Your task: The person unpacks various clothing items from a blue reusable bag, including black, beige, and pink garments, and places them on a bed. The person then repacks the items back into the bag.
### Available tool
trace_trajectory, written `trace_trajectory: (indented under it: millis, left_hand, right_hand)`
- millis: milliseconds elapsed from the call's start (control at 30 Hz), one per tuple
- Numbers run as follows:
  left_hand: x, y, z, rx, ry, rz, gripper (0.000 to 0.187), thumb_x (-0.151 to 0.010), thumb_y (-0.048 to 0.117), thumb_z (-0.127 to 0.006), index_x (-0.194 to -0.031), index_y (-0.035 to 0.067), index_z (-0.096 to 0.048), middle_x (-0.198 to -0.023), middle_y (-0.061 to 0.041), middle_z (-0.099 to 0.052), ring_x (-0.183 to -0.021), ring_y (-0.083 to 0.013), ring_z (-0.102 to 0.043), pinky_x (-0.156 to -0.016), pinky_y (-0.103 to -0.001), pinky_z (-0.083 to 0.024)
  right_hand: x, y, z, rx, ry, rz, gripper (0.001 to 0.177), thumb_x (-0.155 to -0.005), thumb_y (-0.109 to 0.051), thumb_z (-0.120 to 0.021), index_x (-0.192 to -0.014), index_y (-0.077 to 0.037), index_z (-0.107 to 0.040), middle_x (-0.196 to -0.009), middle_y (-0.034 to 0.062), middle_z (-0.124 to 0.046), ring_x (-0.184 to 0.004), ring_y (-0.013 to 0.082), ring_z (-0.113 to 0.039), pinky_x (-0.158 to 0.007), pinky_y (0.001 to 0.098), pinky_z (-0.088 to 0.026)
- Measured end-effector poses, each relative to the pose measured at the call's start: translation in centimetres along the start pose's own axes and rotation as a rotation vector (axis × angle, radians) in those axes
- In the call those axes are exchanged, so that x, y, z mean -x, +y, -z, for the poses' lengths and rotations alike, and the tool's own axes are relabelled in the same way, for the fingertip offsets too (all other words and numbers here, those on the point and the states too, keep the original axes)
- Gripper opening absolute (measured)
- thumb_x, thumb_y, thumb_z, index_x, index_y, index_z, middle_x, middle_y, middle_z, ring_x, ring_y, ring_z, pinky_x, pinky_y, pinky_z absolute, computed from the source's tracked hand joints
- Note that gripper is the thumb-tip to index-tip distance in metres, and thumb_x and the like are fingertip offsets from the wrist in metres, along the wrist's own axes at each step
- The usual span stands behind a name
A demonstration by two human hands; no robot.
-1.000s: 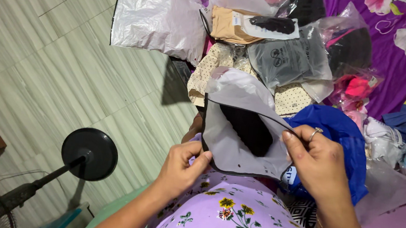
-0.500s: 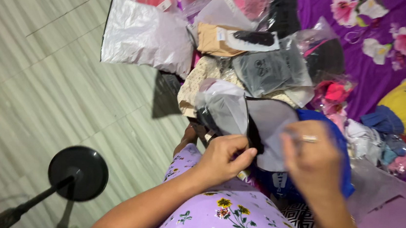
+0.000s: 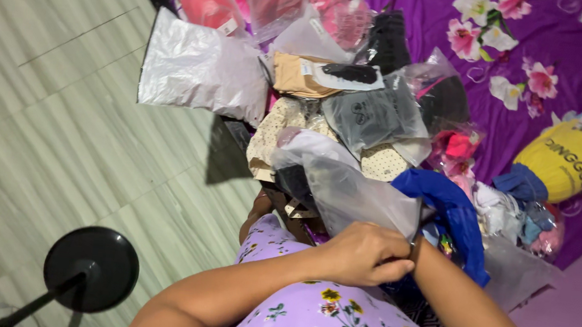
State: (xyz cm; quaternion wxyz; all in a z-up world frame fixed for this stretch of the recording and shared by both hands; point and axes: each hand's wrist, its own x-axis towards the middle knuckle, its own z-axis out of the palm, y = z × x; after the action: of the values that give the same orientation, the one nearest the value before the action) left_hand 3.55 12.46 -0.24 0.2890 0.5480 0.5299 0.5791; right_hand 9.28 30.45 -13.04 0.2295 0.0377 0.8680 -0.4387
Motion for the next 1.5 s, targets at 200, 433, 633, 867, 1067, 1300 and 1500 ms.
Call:
trace_trajectory:
  millis: [200, 433, 633, 867, 1067, 1300, 1500]
  left_hand:
    - [0.4, -0.2, 0.9, 0.156, 0.169, 0.135, 0.023, -0.1, 0.024, -0.063, -0.09, 0.003, -0.062, -0.083, -0.014, -0.061, -0.076, -0.029, -0.063, -0.07, -0.04, -0.05]
    - [1.8, -0.7, 2.1, 0.461, 0.391, 0.41, 0.035, -0.104, 0.018, -0.061, -0.075, 0.002, -0.047, -0.071, -0.003, -0.052, -0.068, -0.01, -0.064, -0.06, -0.028, -0.049]
    - [1.3, 0.4, 1.5, 0.621, 0.302, 0.427, 0.033, -0.104, 0.018, -0.058, -0.075, 0.003, -0.052, -0.07, -0.003, -0.064, -0.069, -0.0074, -0.065, -0.064, -0.024, -0.051]
    - [0.6, 1.7, 1.9, 0.499, 0.223, 0.319, 0.036, -0.104, 0.016, -0.059, -0.074, 0.002, -0.046, -0.07, -0.001, -0.055, -0.068, -0.0065, -0.058, -0.061, -0.025, -0.047]
    - [0.8, 2.2, 1.9, 0.536, 0.245, 0.338, 0.034, -0.104, 0.017, -0.058, -0.075, 0.002, -0.048, -0.071, -0.001, -0.058, -0.068, -0.0061, -0.059, -0.062, -0.025, -0.048]
    - [1.8, 3.0, 2.8, 0.431, 0.266, 0.318, 0.033, -0.105, 0.016, -0.056, -0.076, 0.003, -0.047, -0.073, -0.002, -0.055, -0.07, -0.0089, -0.061, -0.064, -0.026, -0.047]
    - [3.4, 4.2, 3.3, 0.438, 0.273, 0.33, 0.036, -0.104, 0.015, -0.056, -0.073, 0.004, -0.043, -0.076, -0.003, -0.053, -0.073, -0.0125, -0.065, -0.065, -0.028, -0.052]
  right_hand:
    - [2.5, 0.0, 1.3, -0.128, 0.087, -0.054, 0.024, -0.087, -0.018, -0.067, -0.109, -0.009, -0.072, -0.103, 0.0077, -0.072, -0.097, 0.0257, -0.067, -0.085, 0.0388, -0.052]
    - [9.6, 0.9, 3.8, -0.443, 0.507, -0.243, 0.024, -0.091, -0.02, -0.065, -0.112, -0.01, -0.072, -0.103, 0.004, -0.072, -0.095, 0.0206, -0.066, -0.084, 0.0362, -0.051]
    - [11.8, 1.7, 4.8, -0.844, 0.748, -0.524, 0.024, -0.094, -0.021, -0.063, -0.115, -0.011, -0.071, -0.103, 0.0008, -0.072, -0.094, 0.0161, -0.064, -0.083, 0.0339, -0.05]
    - [12.3, 0.1, 4.0, -1.033, 0.671, -0.725, 0.026, -0.099, -0.026, -0.062, -0.117, -0.011, -0.072, -0.102, 0.0001, -0.071, -0.091, 0.0146, -0.062, -0.081, 0.0334, -0.048]
    - [12.9, 0.0, 4.1, -1.195, 0.545, -0.629, 0.037, -0.085, -0.019, -0.068, -0.121, -0.009, -0.07, -0.111, 0.0022, -0.073, -0.101, 0.0159, -0.067, -0.089, 0.0313, -0.053]
    - [16.1, 1.2, 2.2, -1.096, 0.362, -0.159, 0.06, -0.074, -0.008, -0.07, -0.133, 0.0, -0.064, -0.122, 0.0116, -0.071, -0.114, 0.0205, -0.065, -0.098, 0.0339, -0.049]
    - [14.0, -3.6, 3.1, -0.35, 0.038, -0.398, 0.048, -0.088, -0.01, -0.052, -0.135, -0.012, -0.065, -0.126, 0.0023, -0.071, -0.117, 0.0119, -0.062, -0.101, 0.028, -0.046]
